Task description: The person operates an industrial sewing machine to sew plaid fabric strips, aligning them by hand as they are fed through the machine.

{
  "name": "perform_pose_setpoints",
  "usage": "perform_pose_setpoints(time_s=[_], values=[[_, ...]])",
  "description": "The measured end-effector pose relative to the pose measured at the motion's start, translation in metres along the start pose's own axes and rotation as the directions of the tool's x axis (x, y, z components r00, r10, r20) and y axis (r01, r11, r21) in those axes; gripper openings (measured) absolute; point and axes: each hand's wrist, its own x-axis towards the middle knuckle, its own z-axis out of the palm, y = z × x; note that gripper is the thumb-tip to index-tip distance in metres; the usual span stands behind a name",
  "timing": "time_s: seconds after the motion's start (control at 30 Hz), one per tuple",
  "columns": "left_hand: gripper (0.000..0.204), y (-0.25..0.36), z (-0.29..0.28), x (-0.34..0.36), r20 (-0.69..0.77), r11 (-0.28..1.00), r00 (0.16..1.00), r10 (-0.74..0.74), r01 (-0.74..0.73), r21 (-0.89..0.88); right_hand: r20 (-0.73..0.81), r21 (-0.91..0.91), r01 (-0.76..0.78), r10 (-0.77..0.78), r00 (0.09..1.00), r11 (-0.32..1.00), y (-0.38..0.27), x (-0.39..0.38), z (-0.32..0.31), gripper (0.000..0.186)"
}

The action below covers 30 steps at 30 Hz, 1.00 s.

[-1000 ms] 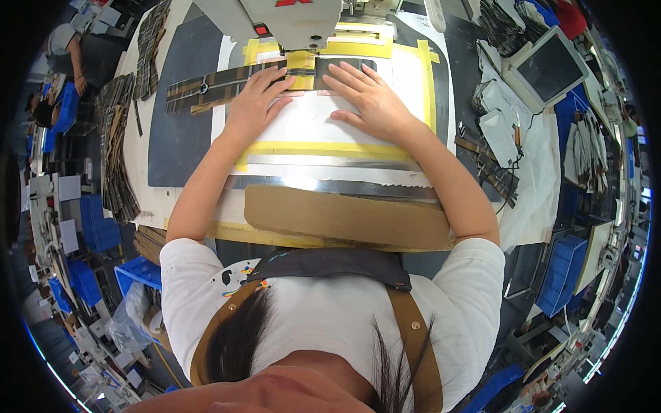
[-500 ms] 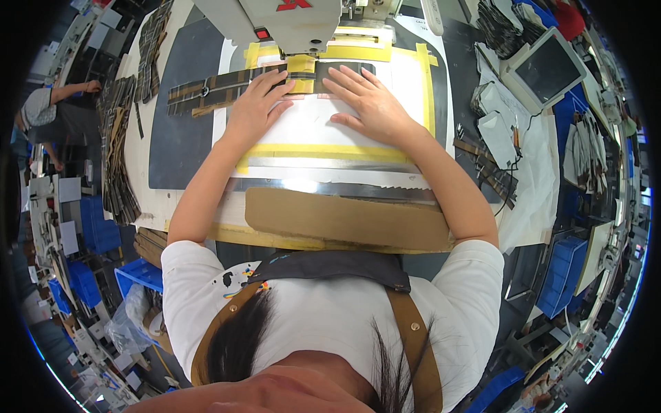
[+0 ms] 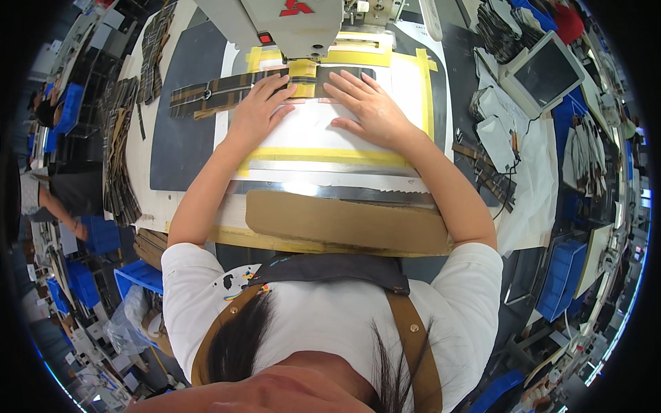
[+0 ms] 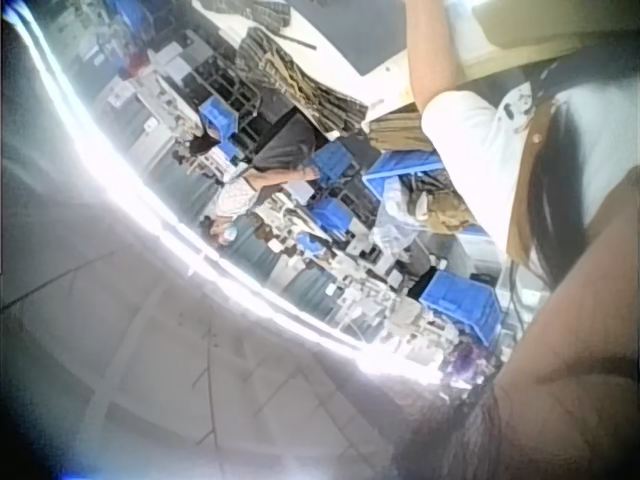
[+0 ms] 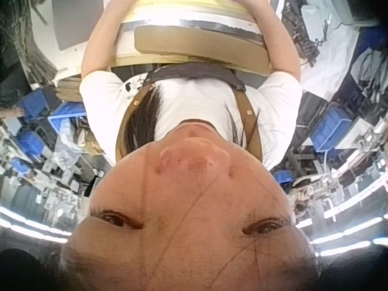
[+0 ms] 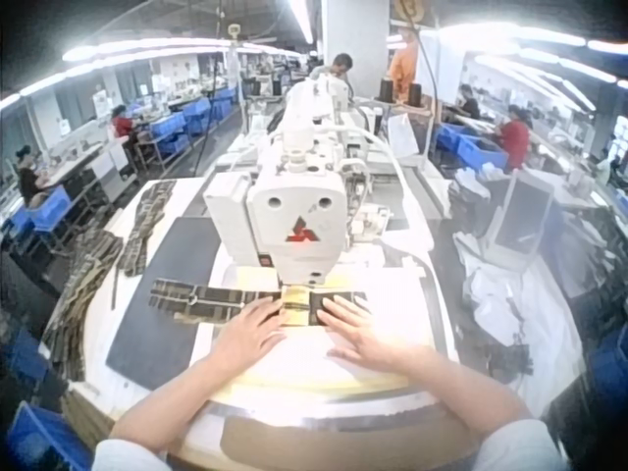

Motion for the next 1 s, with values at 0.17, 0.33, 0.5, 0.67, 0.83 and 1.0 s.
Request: perform_pose_setpoints(time_s=[0.17,0.33,0.5,0.67,0.83,1.0], values=[[0.040,0.000,0.001,0.000,-0.008,1.000,1.000,0.006,-0.006,-0.015,-0.002,0.007,-0.001,0.001,1.000,1.000,0.001,0.000,0.001,0.071],[0.040,-0.001,0.000,0.000,-0.005,1.000,1.000,0.008,-0.009,-0.023,-0.055,-0.039,0.038,-0.040,0.998,0.999,0.002,0.000,0.002,0.069],[0.042,-0.004,0.001,0.001,-0.010,0.999,1.000,0.019,-0.019,-0.033,-0.053,-0.025,0.036,-0.038,0.998,0.999,0.006,0.002,0.006,0.069],[0.044,-0.006,0.000,0.003,0.033,0.999,0.999,0.009,-0.008,-0.042,-0.036,-0.030,0.027,-0.029,0.999,0.999,0.007,0.004,0.004,0.068],[0.045,-0.013,0.002,0.005,0.031,0.999,0.999,0.025,-0.024,-0.030,-0.045,-0.029,0.028,-0.029,0.999,0.999,0.010,0.008,0.005,0.068],[0.046,-0.012,0.000,0.009,0.047,0.999,0.999,0.027,-0.026,-0.029,-0.042,-0.038,0.027,-0.029,0.999,0.999,0.016,0.011,0.006,0.068]])
